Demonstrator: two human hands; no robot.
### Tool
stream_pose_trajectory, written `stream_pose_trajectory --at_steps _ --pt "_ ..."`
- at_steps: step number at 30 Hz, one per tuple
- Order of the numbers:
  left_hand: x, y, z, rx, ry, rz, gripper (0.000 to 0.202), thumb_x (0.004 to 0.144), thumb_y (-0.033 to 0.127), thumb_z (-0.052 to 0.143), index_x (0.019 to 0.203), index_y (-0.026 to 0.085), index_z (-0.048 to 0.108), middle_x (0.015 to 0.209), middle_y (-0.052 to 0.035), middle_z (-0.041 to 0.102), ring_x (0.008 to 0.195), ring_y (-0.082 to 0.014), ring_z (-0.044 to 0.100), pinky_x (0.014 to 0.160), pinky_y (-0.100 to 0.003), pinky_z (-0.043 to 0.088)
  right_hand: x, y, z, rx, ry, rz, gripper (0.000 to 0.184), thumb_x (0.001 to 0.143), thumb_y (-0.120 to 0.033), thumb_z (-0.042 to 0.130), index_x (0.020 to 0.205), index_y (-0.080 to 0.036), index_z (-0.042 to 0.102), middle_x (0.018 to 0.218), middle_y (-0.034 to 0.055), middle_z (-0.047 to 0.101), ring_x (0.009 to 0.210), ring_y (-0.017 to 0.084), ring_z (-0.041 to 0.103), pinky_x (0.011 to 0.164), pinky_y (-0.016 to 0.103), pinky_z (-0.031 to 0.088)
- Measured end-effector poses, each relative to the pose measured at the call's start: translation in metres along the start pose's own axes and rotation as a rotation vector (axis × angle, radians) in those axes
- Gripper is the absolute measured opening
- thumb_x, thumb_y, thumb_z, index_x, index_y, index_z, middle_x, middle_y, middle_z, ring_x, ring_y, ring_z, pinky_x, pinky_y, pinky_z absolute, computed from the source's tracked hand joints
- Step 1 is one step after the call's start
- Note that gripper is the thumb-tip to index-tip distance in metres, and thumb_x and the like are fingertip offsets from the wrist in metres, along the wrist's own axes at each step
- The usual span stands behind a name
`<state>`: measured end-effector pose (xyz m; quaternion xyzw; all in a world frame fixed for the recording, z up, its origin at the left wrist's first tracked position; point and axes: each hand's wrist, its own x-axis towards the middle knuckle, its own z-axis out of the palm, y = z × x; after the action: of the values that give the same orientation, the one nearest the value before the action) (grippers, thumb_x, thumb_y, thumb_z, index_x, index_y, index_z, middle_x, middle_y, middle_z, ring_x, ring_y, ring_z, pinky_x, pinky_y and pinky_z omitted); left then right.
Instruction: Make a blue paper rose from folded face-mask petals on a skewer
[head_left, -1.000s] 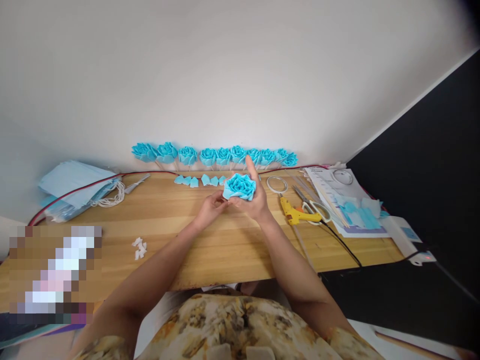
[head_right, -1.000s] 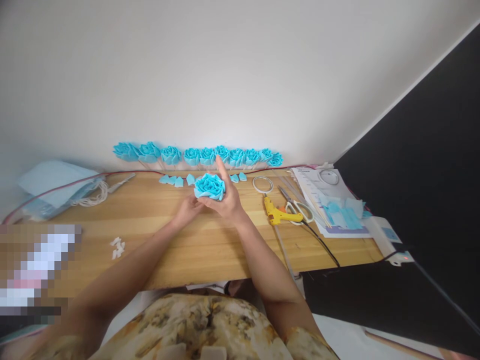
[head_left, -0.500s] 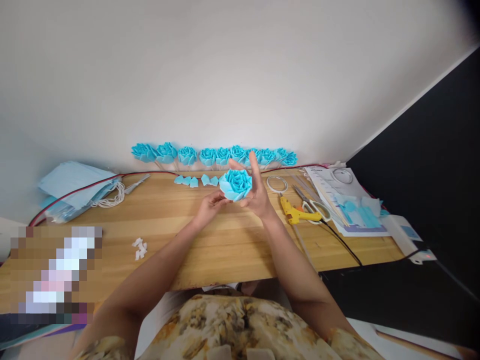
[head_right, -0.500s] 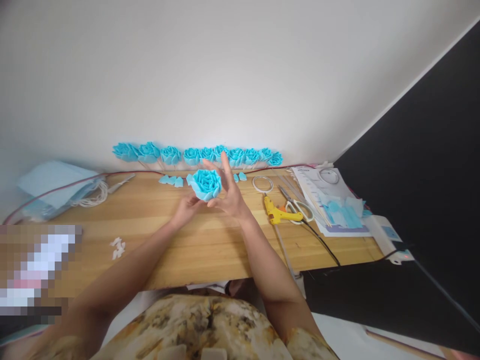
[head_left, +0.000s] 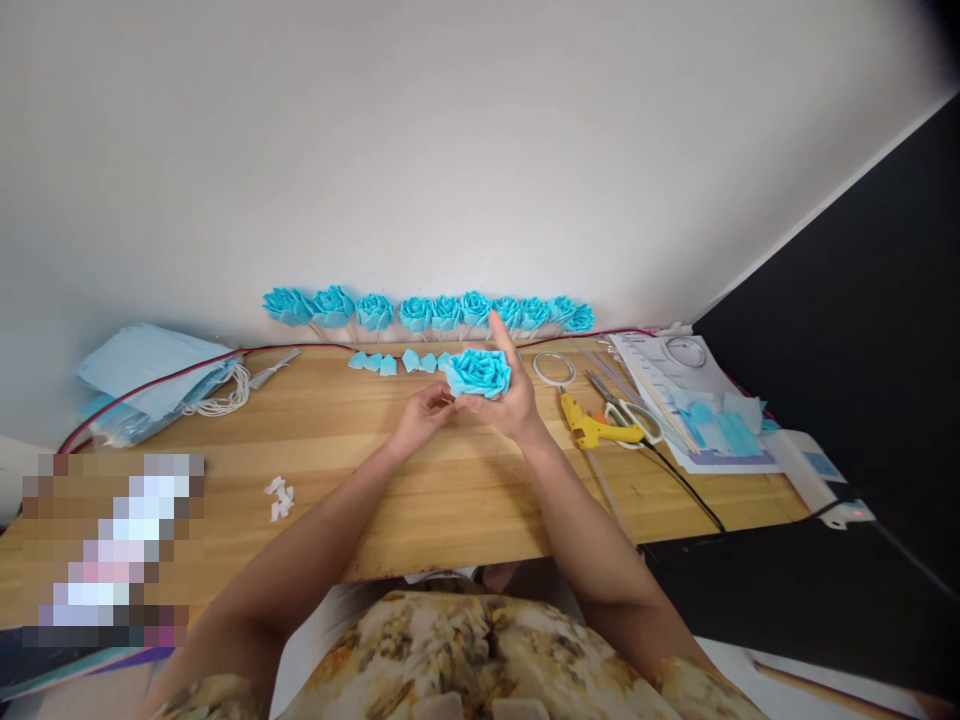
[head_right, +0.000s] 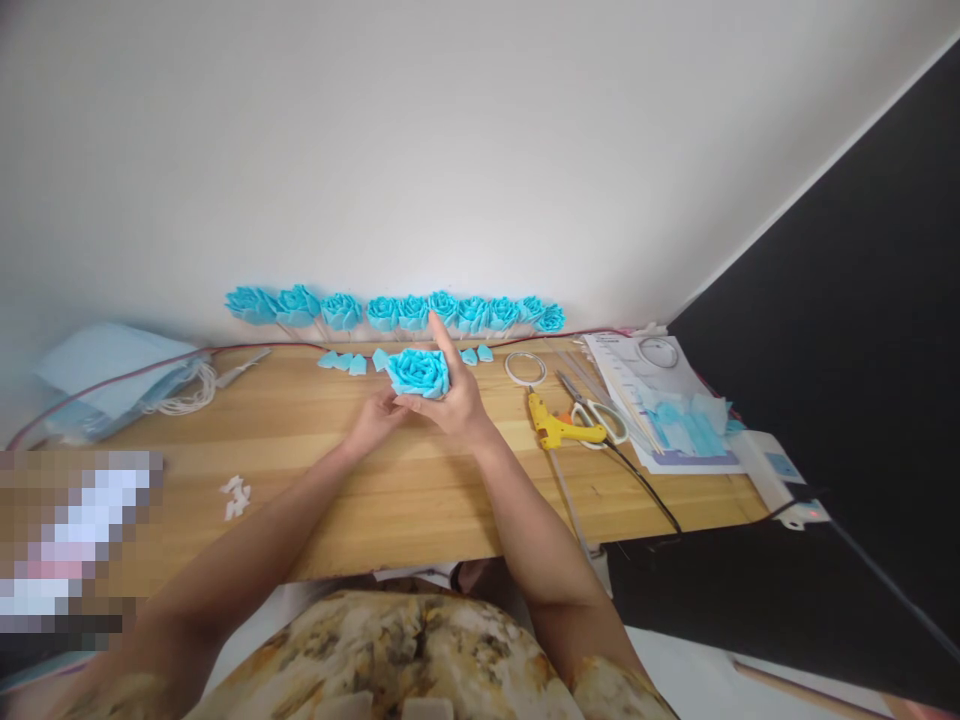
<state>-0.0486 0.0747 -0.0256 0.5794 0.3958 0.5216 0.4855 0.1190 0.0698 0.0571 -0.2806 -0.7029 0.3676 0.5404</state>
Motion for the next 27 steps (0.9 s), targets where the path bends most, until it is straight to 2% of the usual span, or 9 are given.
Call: stream_pose_trajectory --at_steps 3,5,8,10,13,15,20,22,27 --pt "0.0 0.001 0.0 -0.005 0.0 -0.01 0.04 0.071 0.053 0.082 0.082 0.017 0.069 0.082 -0.0046 0.074 0.079 -0.0192 0.069 0.071 -0.028 0.052 0.001 0.003 0.001 -0.078 0.071 0.005 0.11 0.072 -0.068 0.079 0.163 -0.032 0.028 0.154 0.0094 0.053 0.123 0.03 0.064 0.105 0.043 0.054" --pt "0.0 0.001 0.0 -0.01 -0.002 -0.013 0.04 0.072 0.053 0.081 0.084 0.017 0.069 0.082 -0.0048 0.075 0.079 -0.0191 0.069 0.071 -0.028 0.053 0.002 0.006 0.001 -0.075 0.08 0.012 0.117 0.07 -0.073 0.077 0.165 -0.032 0.022 0.154 0.0103 0.054 0.122 0.03 0.065 0.103 0.043 0.056" --pt "-0.001 0.001 -0.001 -0.021 -0.006 -0.014 0.042 0.074 0.055 0.08 0.086 0.017 0.069 0.083 -0.005 0.075 0.079 -0.0189 0.069 0.073 -0.03 0.053 0.005 0.009 -0.002 0.037 -0.035 -0.016 0.132 0.063 -0.08 0.076 0.166 -0.033 0.009 0.154 0.0112 0.052 0.129 0.032 0.062 0.104 0.045 0.055" --pt "0.0 0.0 -0.002 -0.028 -0.006 -0.016 0.043 0.074 0.057 0.08 0.085 0.017 0.068 0.083 -0.005 0.075 0.078 -0.0188 0.069 0.073 -0.03 0.054 0.008 0.01 -0.006 0.127 -0.11 -0.051 0.135 0.062 -0.084 0.072 0.166 -0.035 0.002 0.158 0.0113 0.048 0.139 0.032 0.054 0.11 0.047 0.051" --pt "0.0 0.0 -0.002 -0.032 -0.008 -0.018 0.044 0.072 0.058 0.081 0.082 0.017 0.068 0.082 -0.0047 0.075 0.077 -0.0185 0.069 0.072 -0.03 0.054 0.012 0.009 -0.01 0.186 -0.137 -0.073 0.135 0.064 -0.088 0.066 0.166 -0.033 -0.004 0.16 0.0123 0.045 0.15 0.03 0.042 0.118 0.049 0.043" --pt "0.0 0.0 -0.001 -0.033 -0.011 -0.016 0.045 0.071 0.059 0.081 0.082 0.017 0.069 0.082 -0.0046 0.075 0.077 -0.0186 0.069 0.072 -0.03 0.054 0.013 0.006 -0.012 0.185 -0.156 -0.057 0.136 0.065 -0.085 0.07 0.166 -0.032 -0.005 0.16 0.0134 0.046 0.15 0.03 0.042 0.118 0.049 0.042" --pt "0.001 -0.001 -0.001 -0.025 -0.016 -0.013 0.046 0.071 0.059 0.081 0.083 0.016 0.071 0.082 -0.0062 0.075 0.08 -0.0197 0.069 0.077 -0.031 0.055 0.008 0.002 -0.009 0.132 -0.178 0.051 0.136 0.063 -0.076 0.08 0.167 -0.032 0.004 0.15 0.0131 0.057 0.13 0.032 0.061 0.106 0.045 0.054" --pt "0.001 -0.001 -0.001 -0.013 -0.018 -0.02 0.045 0.069 0.058 0.083 0.084 0.016 0.073 0.083 -0.0064 0.075 0.081 -0.0205 0.069 0.078 -0.032 0.055 0.005 0.002 -0.007 0.098 -0.143 0.072 0.13 0.064 -0.074 0.081 0.166 -0.032 0.013 0.141 0.0113 0.064 0.12 0.032 0.067 0.101 0.044 0.056" --pt "0.0 0.001 -0.002 0.016 -0.017 -0.046 0.043 0.068 0.054 0.085 0.084 0.016 0.073 0.082 -0.0056 0.074 0.079 -0.0206 0.069 0.076 -0.031 0.056 0.001 0.004 -0.003 -0.042 -0.017 0.08 0.111 0.065 -0.068 0.084 0.159 -0.027 0.04 0.125 0.0089 0.071 0.108 0.03 0.069 0.096 0.041 0.057"
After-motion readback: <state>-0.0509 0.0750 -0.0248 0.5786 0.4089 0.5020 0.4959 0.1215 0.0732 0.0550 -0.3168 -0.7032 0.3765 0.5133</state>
